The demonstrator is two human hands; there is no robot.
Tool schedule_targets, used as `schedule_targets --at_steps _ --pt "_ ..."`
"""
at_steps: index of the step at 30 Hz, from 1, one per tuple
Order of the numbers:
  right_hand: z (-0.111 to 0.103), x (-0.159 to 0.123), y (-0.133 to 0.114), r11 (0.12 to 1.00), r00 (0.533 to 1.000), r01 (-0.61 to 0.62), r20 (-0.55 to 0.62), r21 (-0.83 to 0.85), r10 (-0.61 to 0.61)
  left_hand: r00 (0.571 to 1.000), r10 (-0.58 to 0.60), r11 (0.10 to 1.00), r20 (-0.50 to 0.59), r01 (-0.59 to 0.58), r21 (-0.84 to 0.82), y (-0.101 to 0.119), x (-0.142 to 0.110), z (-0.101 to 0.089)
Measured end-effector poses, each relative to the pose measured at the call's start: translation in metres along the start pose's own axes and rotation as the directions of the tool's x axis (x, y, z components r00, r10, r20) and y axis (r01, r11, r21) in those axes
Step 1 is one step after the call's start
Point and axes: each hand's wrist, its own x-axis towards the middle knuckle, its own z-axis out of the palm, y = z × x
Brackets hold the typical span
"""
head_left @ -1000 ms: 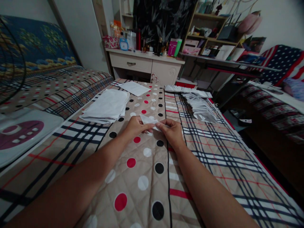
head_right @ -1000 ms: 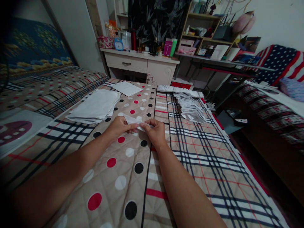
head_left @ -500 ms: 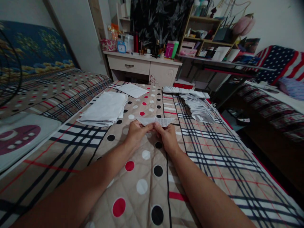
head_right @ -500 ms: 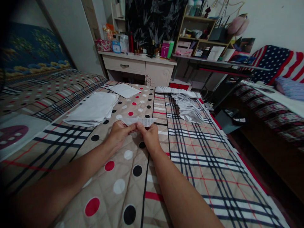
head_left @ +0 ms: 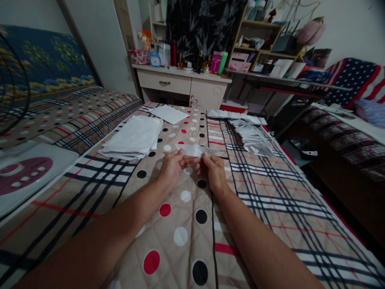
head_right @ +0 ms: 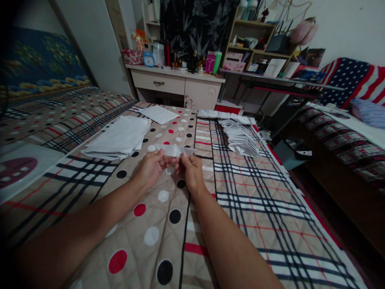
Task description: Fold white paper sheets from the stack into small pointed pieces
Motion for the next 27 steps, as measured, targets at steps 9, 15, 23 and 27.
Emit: schedule_targets --at_steps 9,15,23,27 --pt "-0.003 -0.001 0.001 0.951 0.999 0.025 0.029 -0.309 -0.017 0.982 0.156 0.96 -0.104 -0.126 0.252 -0.001 0.001 0.001" --pt "-0.006 0.0 -0.006 0.892 0.967 0.229 -0.015 -0.39 -0.255 0.984 0.156 0.937 -0.084 -0.12 0.329 0.0 0.002 0.0" --pt "-0.014 0.009 -0.001 0.861 0.949 0.27 -0.029 -0.432 -0.313 0.983 0.183 0.949 -0.024 -0.171 0.263 0.005 0.006 -0.007" --pt "-0.016 0.009 -0.001 0.908 0.969 0.21 -0.049 -0.361 -0.244 0.974 0.225 0.932 -0.029 -0.207 0.298 0.007 0.01 -0.012"
